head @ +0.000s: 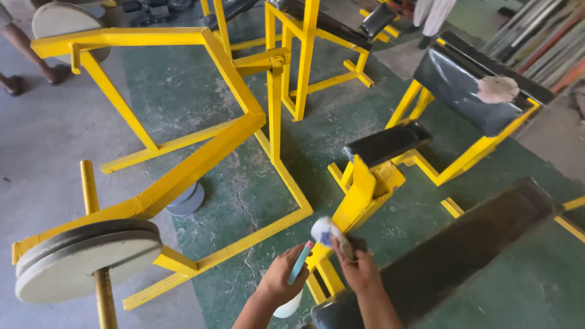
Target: The recorder is cleaning and sanitizing various yellow gym machines and padded benches using a spray bottle and a cloth.
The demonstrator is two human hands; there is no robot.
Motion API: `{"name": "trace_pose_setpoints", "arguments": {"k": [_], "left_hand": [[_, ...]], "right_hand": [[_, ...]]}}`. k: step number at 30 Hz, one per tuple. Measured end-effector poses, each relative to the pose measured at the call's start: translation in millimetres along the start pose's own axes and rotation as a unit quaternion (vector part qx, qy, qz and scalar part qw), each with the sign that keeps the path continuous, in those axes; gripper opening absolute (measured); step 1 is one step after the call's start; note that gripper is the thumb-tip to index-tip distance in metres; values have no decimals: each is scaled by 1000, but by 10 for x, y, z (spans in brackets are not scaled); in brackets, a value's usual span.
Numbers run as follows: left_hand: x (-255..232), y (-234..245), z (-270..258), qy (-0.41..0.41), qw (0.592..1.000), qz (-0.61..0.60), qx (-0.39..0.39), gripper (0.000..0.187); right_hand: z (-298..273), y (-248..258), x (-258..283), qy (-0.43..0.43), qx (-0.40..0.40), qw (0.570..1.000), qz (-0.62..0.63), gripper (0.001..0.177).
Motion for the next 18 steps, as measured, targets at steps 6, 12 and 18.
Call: {"name": "trace_pose_setpoints", "arguments": {"k": [6,12,18], "left_hand": [[259,139,-396,-126,989,-41,-59,35],[229,415,-751,-144,986,-63,-62,19],[195,561,-875,-106,990,-79,-51,16]], "right_hand": [[-799,-568,-165,84,123,988,-30,57],[-1676,-1048,-863,425,106,607,-663,48],[-1585,-1792,-822,538,293,69,-787,59]]}}
Point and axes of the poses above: each hand's wrist, its own z-axis towards the middle knuckle, its own y-axis out of the back of the hand, x = y × z, the point moved 1 cm from there along z, towards the middle knuckle, and after that the axes turned 13 degrees about z, right-handed, at the moved point
